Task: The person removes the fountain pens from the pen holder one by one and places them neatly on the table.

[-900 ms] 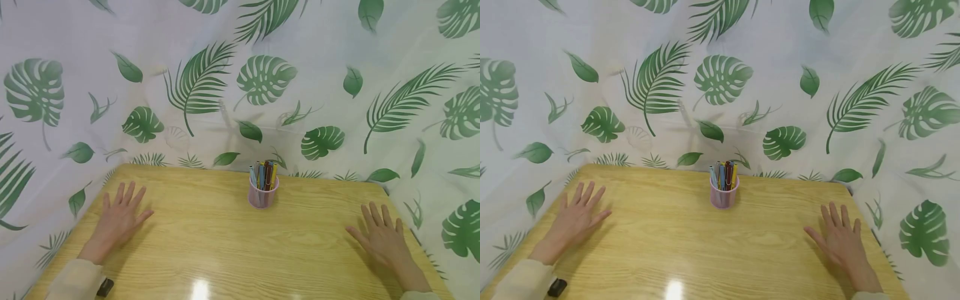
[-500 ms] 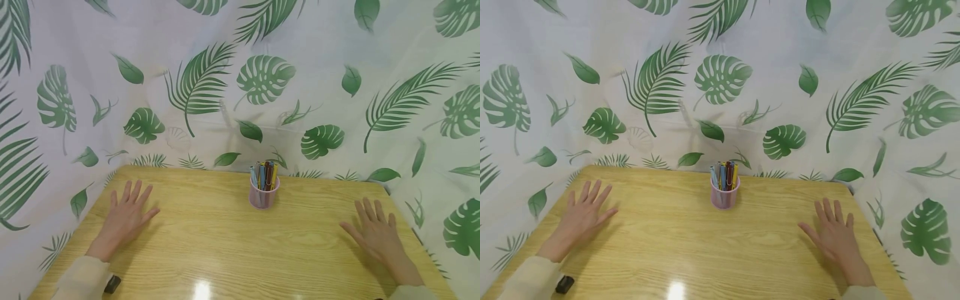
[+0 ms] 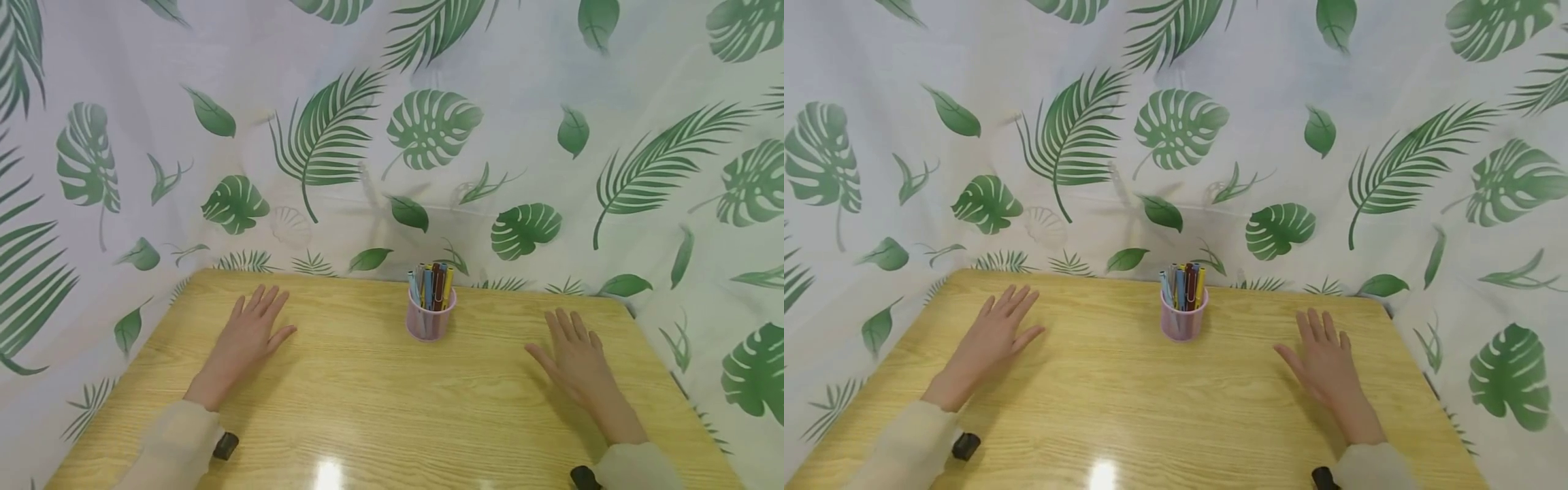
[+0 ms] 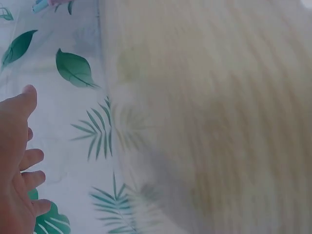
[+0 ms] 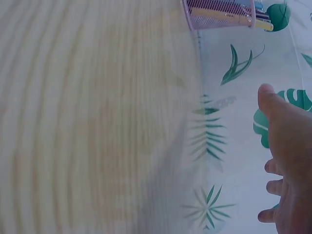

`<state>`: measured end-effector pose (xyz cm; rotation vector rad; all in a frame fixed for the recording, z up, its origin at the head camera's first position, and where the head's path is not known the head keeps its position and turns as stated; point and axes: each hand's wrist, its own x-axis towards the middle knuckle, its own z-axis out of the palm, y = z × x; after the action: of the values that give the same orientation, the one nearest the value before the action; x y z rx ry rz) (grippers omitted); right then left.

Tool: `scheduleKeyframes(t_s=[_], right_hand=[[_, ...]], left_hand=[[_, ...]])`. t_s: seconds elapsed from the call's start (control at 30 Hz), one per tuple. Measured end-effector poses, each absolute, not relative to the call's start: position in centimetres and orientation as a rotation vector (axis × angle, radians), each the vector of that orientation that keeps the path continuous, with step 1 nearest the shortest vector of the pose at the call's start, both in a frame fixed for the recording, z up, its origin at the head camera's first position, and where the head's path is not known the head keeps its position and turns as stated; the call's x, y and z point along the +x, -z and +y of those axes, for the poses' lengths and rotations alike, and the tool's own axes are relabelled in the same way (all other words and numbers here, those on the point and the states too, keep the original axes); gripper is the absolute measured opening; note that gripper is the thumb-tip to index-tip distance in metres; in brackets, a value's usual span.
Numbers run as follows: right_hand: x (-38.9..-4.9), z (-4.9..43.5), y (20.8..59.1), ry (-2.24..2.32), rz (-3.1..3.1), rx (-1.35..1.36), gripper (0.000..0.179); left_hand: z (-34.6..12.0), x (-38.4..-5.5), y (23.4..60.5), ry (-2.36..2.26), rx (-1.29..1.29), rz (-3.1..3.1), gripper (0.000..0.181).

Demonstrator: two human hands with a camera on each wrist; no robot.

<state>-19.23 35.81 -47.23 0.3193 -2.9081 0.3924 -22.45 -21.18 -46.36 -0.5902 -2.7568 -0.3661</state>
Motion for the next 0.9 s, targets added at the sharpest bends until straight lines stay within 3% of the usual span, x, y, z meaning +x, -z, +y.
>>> scheduleKeyframes(t_s=[0.5, 0.9], right_hand=[[-22.3, 29.9, 45.9, -0.598, -2.811, 0.416, 0.073], [-24.4, 26.2, 44.9, -0.733, -2.862, 0.407, 0.071]], left_hand=[[-13.2, -24.6, 44.7, 0.621, -0.758, -2.547, 0.055], [-8.2, -26.1, 44.9, 0.855, -0.703, -2.676, 0.055]])
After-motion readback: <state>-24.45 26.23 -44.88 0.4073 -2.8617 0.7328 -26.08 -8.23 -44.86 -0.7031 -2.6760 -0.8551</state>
